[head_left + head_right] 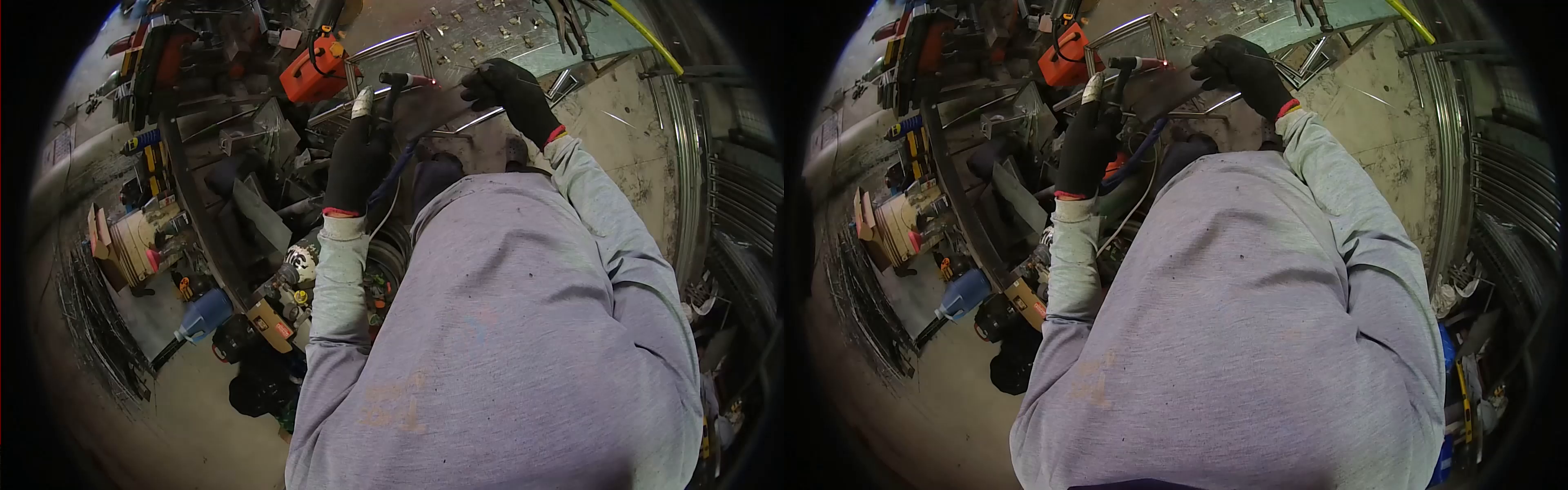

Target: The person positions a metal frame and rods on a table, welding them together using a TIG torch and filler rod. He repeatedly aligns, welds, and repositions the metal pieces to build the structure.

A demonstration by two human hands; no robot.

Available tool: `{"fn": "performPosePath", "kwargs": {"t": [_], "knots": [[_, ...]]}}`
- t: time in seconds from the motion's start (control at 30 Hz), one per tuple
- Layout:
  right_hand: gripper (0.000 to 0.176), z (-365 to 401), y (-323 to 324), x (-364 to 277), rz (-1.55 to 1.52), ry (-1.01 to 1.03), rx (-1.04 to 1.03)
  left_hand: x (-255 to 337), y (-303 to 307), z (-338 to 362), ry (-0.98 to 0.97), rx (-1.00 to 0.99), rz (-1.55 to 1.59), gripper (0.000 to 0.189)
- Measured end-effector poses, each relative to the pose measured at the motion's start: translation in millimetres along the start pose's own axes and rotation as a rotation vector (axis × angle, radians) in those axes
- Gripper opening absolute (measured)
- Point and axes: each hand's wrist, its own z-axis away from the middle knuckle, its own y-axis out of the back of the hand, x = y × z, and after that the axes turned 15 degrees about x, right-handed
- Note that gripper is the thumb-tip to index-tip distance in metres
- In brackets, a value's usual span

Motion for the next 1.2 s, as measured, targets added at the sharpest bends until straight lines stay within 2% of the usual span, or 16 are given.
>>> {"fn": "performPosePath", "kwargs": {"t": [0.07, 0.1, 0.17, 0.2, 0.27, 0.37, 0.6, 0.7, 0.87, 0.97, 1.07, 1.1, 1.17, 1.2], "knots": [[0.036, 1, -1, -2, -0.056, 0.005, -0.021, 1, -1, 2, -0.094, 0.088, 0.088, 0.059], [0.036, 2, 0, 1, -0.059, 0.002, -0.019, 1, -1, 3, -0.093, 0.085, 0.086, 0.059], [0.044, 1, 2, 5, -0.085, -0.013, -0.010, -1, 0, 5, 0.033, 0.024, 0.058, 0.057], [0.044, 3, 3, 5, -0.083, -0.014, -0.008, -2, -2, 5, 0.034, 0.022, 0.060, 0.057], [0.041, 3, 3, 6, -0.122, -0.012, -0.028, -5, -4, 5, -0.083, 0.083, 0.079, 0.056], [0.040, 3, 3, 3, -0.106, 0.008, -0.031, 0, -2, 6, -0.005, 0.048, 0.026, 0.056], [0.039, 4, -1, 1, -0.079, 0.033, -0.024, 1, -4, 7, -0.060, 0.078, 0.048, 0.056], [0.038, 3, -2, 1, -0.068, 0.013, -0.013, 4, -3, 7, 0.015, 0.025, -0.014, 0.057], [0.037, 4, -3, -1, -0.087, 0.003, -0.006, 3, -6, 9, -0.159, 0.147, 0.055, 0.055], [0.037, 2, -4, -2, -0.085, -0.001, -0.017, 5, -4, 11, -0.063, 0.099, 0.002, 0.056], [0.036, 4, -7, -3, -0.090, -0.001, 0.010, 6, -5, 12, -0.152, 0.133, 0.011, 0.056], [0.036, -9, 5, 16, -0.090, -0.001, 0.008, 9, -4, 13, -0.151, 0.134, 0.010, 0.056], [0.036, -44, 42, 69, 0.463, 0.714, 0.204, 17, -5, 15, -0.183, 0.151, -0.060, 0.055], [0.034, -42, 39, 66, 0.471, 0.755, 0.215, 9, -11, 15, -0.226, 0.203, -0.015, 0.053]]}}
